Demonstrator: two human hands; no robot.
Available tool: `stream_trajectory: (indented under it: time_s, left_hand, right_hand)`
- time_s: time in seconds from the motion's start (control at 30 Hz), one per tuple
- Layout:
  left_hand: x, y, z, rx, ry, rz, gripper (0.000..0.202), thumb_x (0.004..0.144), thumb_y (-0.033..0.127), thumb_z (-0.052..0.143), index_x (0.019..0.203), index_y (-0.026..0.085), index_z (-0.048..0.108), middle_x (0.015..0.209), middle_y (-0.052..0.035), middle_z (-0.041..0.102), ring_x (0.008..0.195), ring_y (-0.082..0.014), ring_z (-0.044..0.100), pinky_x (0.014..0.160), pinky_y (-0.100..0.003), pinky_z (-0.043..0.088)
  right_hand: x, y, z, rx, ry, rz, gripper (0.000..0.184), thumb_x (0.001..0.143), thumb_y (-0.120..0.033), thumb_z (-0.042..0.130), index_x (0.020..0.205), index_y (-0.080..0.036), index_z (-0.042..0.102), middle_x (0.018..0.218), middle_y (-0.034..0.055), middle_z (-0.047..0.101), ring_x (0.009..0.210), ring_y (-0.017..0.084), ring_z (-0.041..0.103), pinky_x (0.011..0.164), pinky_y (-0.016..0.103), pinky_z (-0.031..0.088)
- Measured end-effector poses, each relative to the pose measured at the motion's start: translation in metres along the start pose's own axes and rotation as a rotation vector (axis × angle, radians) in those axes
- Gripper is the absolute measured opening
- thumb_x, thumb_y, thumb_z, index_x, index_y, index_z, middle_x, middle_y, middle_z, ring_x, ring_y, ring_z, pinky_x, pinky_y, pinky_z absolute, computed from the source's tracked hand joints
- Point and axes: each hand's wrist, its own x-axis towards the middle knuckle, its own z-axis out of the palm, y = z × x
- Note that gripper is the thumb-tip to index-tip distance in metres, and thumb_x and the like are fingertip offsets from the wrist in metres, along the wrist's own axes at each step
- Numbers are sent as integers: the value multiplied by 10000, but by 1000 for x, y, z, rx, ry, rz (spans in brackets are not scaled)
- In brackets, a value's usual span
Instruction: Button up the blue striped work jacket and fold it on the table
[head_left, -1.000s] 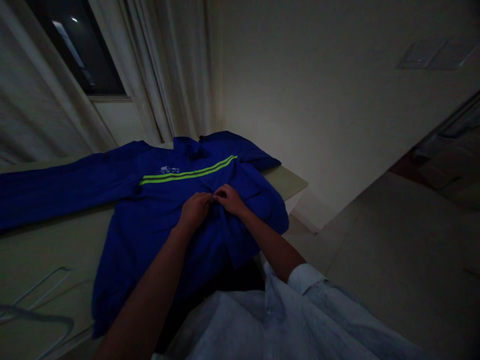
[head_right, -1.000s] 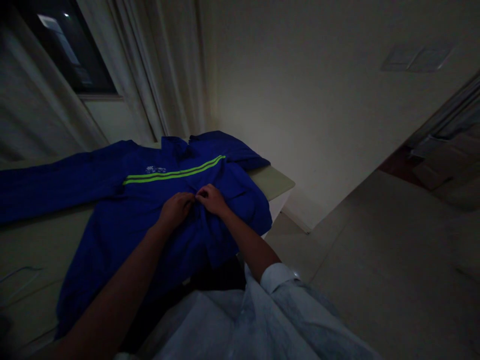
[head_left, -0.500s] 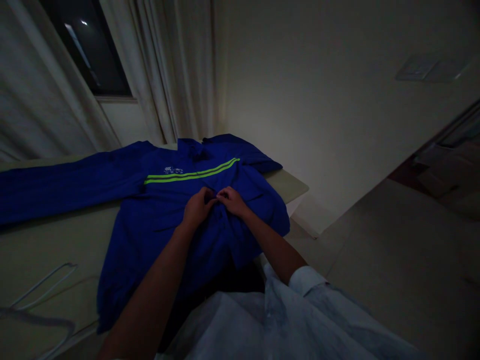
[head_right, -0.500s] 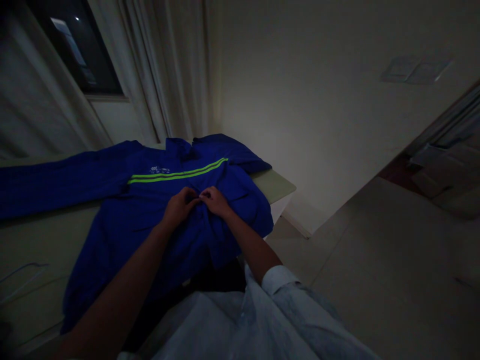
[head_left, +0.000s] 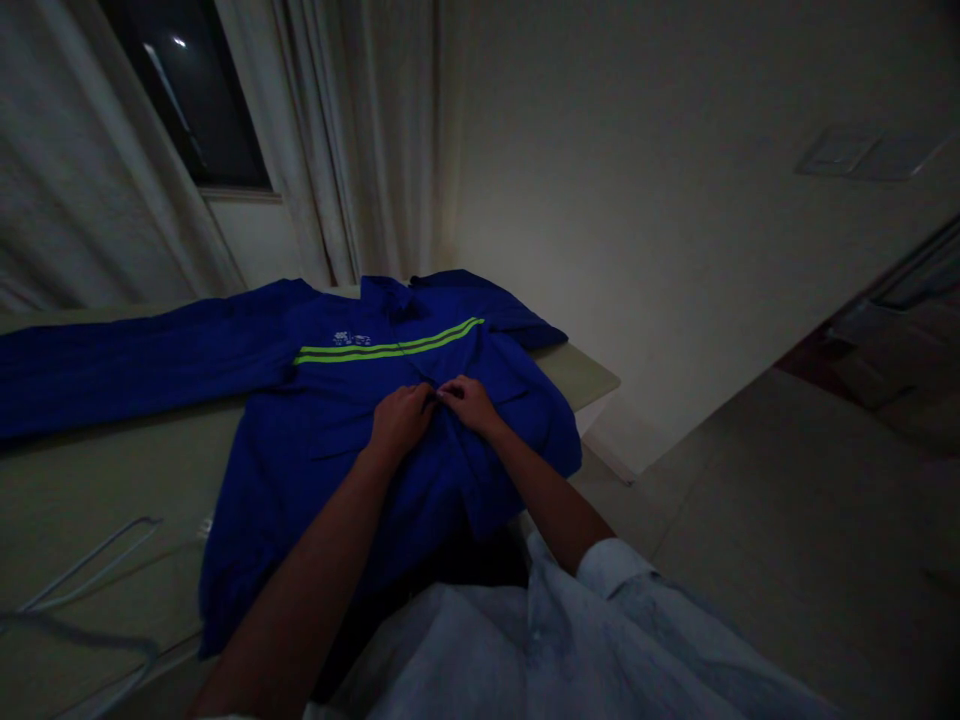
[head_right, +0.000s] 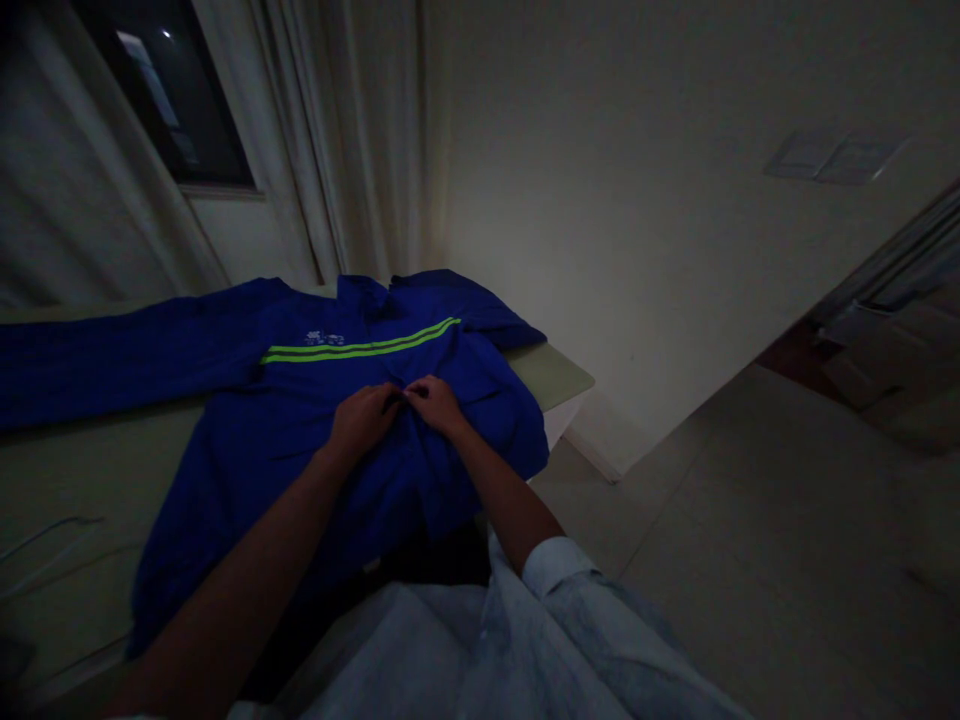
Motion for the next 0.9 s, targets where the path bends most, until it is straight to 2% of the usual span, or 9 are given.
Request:
stream_trajectory:
  time_s: [0.17,0.3,0.43,0.7,0.9]
  left_hand:
    - [0,1,1,64,10,-6,224,1036,333,502,1140,225,669,1024,-98,750,979,-294,683,756,-369,482]
    - [0,3,3,97,29,30,241,1050,331,461,1087,226,676,1108,-114,720,1108,-307,629,858,-387,488]
    - [0,2,6,110,32,37,278,1059,332,424,1073,218,677,1150,-135,686,1100,-308,615,884,-403,492]
    - [1,2,10,87,0,26,247,1038,291,450,1044,206,682,1121,-147,677,1101,-314,618,876,-399,504]
    - [-1,1,6,8,23,4,247,1042,298,451,1092,197,672,1131,-133,684,1104,-296,632,903,-389,502]
  right_hand:
    - [-4,-7,-4,-15,0,-19,134,899,-165,702,961,-190,818,889,27,706,818,156,640,797,283,484]
    - [-4,-9,-4,-35,-3,-8,157,901,-165,693,987,-194,821,892,22,697,799,146,628,787,275,483]
    - [-4,-9,-2,-70,-21,-14,160,899,-146,693,985,-190,821,881,14,675,793,141,619,795,272,482]
    - [-4,-8,-1,-92,-86,-28,208,890,-97,678,1015,-196,811,885,-2,624,760,125,577,782,255,474]
    - [-6,-13,-4,-37,-71,-25,176,880,-108,676,995,-176,791,894,3,629,772,127,577,775,256,470]
